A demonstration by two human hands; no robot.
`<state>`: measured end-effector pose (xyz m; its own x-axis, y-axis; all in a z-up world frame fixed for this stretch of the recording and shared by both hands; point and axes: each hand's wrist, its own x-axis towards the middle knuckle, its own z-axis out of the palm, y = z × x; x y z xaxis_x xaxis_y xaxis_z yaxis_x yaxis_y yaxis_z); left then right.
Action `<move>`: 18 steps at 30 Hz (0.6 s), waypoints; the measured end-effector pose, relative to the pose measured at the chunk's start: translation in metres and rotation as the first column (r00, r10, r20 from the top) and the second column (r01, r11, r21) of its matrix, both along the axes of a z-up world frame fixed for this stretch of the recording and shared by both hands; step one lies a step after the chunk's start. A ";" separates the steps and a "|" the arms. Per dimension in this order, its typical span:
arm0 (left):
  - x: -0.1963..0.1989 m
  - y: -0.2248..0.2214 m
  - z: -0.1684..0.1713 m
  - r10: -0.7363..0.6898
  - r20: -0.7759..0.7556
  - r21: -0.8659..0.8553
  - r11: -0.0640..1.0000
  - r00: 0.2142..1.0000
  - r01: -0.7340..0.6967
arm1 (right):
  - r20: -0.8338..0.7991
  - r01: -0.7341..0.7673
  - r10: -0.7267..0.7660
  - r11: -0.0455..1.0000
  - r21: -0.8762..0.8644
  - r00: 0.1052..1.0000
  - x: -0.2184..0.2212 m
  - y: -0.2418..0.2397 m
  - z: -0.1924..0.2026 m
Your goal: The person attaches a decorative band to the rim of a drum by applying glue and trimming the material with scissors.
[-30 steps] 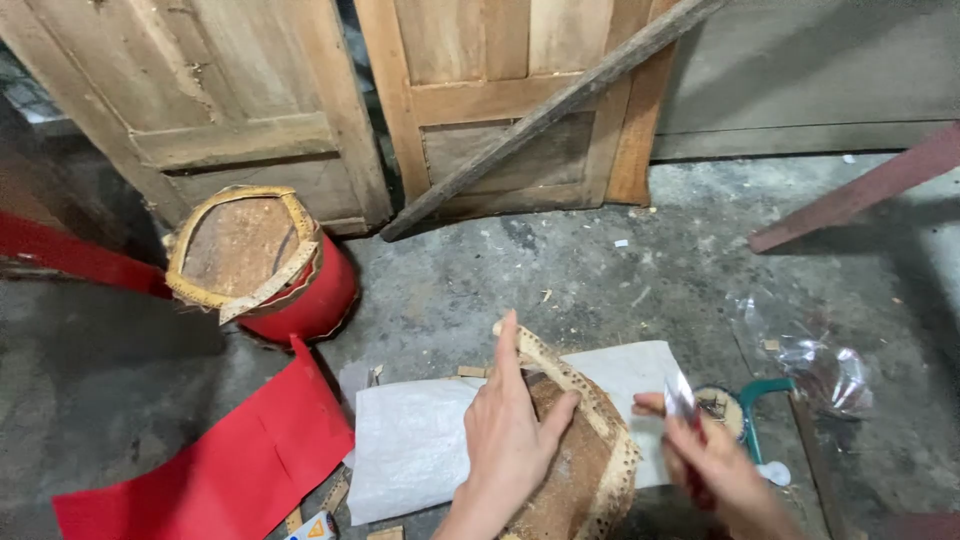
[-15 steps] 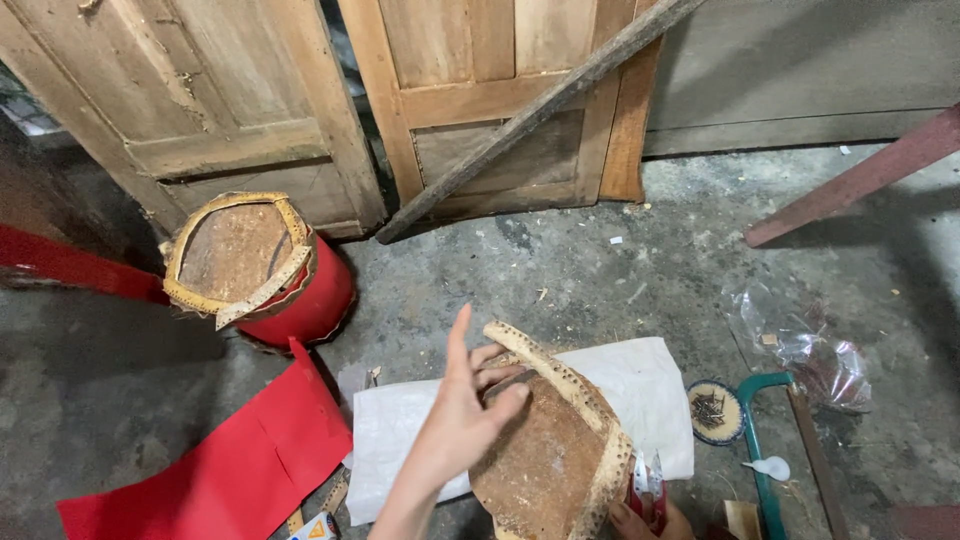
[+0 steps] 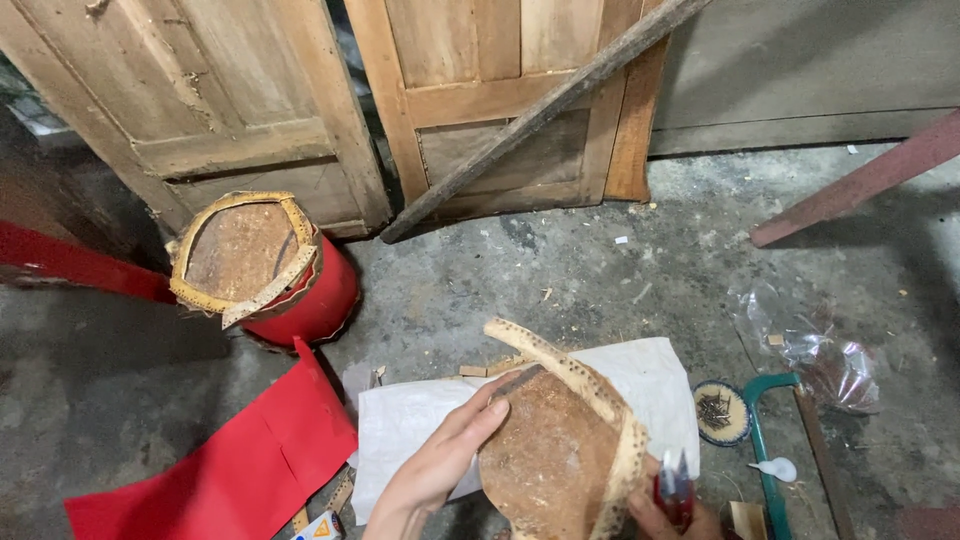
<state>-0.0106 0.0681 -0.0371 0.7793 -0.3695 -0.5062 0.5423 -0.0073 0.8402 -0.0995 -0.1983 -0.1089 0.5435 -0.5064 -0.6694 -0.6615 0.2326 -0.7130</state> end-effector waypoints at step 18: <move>-0.069 -0.108 -0.001 0.408 -0.154 0.144 0.910 0.900 -0.388 | 0.336 -0.573 0.478 0.765 0.295 0.811 0.144 -0.102 -0.041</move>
<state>-0.0796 -0.0398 -0.0381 0.7440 0.0167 -0.6679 0.6580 0.1553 0.7368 0.0443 -0.3006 -0.1495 0.8086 0.1616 -0.5657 -0.5875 0.1693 -0.7913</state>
